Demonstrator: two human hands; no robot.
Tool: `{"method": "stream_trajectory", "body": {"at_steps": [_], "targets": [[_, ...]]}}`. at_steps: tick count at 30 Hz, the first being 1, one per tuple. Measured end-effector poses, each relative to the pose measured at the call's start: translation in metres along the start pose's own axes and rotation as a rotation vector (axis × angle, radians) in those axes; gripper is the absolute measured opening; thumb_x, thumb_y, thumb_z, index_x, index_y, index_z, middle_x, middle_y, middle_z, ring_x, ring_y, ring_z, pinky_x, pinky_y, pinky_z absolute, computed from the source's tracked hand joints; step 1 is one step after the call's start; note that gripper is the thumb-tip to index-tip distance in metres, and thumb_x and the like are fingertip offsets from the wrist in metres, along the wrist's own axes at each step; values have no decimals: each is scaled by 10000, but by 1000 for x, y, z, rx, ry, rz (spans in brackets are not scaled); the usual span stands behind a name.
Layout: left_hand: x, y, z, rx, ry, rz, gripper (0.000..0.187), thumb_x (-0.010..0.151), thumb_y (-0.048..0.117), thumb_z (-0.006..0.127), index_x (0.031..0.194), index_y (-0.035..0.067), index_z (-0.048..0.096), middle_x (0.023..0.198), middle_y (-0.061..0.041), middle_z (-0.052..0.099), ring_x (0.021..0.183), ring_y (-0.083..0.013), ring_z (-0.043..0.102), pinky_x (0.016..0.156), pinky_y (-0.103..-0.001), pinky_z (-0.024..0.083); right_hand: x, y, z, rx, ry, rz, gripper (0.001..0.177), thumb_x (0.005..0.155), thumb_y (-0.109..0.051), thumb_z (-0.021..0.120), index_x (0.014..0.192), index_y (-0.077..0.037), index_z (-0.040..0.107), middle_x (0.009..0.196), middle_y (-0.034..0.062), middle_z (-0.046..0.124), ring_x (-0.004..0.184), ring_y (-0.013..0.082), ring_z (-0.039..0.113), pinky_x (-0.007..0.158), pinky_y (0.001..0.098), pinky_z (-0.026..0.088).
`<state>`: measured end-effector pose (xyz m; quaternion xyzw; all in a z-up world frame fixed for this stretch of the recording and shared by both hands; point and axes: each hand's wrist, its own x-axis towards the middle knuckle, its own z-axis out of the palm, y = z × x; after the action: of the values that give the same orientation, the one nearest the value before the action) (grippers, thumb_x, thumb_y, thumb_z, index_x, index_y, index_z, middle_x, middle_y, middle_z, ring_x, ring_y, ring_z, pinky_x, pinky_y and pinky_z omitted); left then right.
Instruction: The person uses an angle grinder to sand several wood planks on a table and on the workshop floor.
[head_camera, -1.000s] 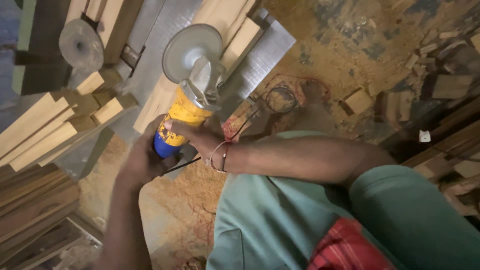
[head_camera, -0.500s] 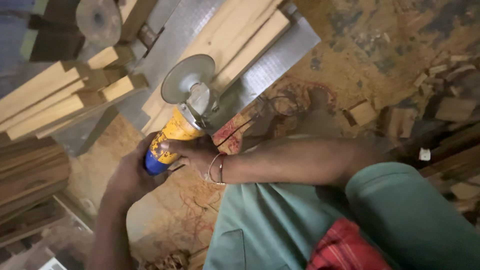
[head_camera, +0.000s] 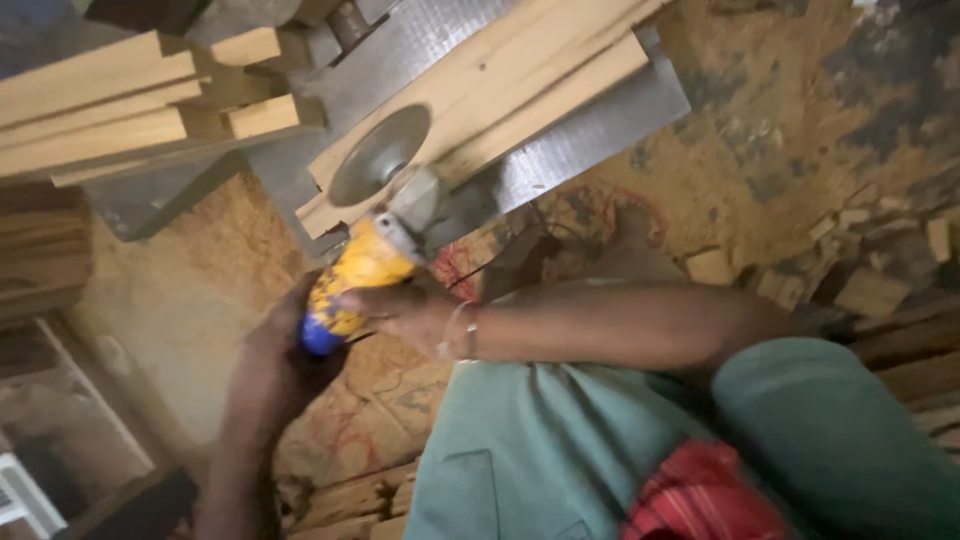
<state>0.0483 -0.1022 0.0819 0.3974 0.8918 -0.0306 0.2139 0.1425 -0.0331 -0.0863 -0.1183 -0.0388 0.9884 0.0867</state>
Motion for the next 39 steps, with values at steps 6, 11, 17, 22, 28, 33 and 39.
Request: {"method": "stream_trajectory", "body": {"at_steps": [6, 11, 17, 22, 28, 33, 39], "targets": [[5, 70, 55, 61, 221, 275, 848, 681, 293, 816, 1457, 197, 488, 1192, -135, 668, 985, -366, 662, 809, -483, 531, -62, -77, -71, -184, -116, -24, 456, 1027, -351, 693, 1339, -29, 608, 1256, 99, 674, 1209, 225, 619, 1111, 396, 468], [33, 115, 75, 199, 232, 439, 723, 822, 198, 691, 1505, 284, 473, 1194, -114, 671, 948, -317, 674, 758, -471, 526, -107, -124, -92, -9, 105, -184, 477, 970, -276, 726, 1368, -83, 548, 1345, 53, 625, 1251, 204, 598, 1103, 409, 480], [58, 143, 82, 184, 182, 522, 707, 874, 155, 659, 1541, 273, 455, 1138, -131, 668, 956, -326, 674, 770, -468, 533, -119, -162, -96, -76, 29, -274, 450, 1059, -259, 725, 1425, -60, 556, 1347, 57, 641, 1224, 197, 607, 1032, 380, 494], [81, 152, 82, 112, 196, 529, 784, 782, 180, 722, 1517, 248, 457, 1122, -120, 672, 999, -321, 674, 790, -487, 529, -108, -181, -105, -49, 124, -240, 366, 1029, -239, 698, 1336, -63, 605, 1226, 54, 686, 1108, 184, 654, 957, 371, 520], [88, 150, 79, 98, 126, 472, 755, 817, 211, 732, 1519, 257, 459, 1062, -117, 665, 1000, -340, 667, 791, -484, 533, -100, -181, -101, -45, 161, -217, 319, 1010, -230, 679, 1277, -67, 615, 1146, 47, 708, 1044, 177, 675, 870, 349, 560], [87, 142, 75, 73, 180, 510, 772, 780, 131, 694, 1508, 258, 472, 1083, -125, 664, 1055, -332, 672, 787, -479, 540, -95, -177, -95, -75, 111, -214, 344, 1031, -251, 679, 1301, -54, 601, 1149, 62, 704, 1033, 183, 669, 809, 336, 552], [80, 119, 63, 100, 79, 421, 744, 844, 132, 671, 1533, 304, 452, 1102, -133, 660, 1030, -335, 662, 833, -480, 527, -81, -152, -81, -34, 144, -193, 374, 1011, -236, 683, 1327, -79, 562, 1197, 49, 663, 1109, 184, 641, 901, 374, 543]]}}
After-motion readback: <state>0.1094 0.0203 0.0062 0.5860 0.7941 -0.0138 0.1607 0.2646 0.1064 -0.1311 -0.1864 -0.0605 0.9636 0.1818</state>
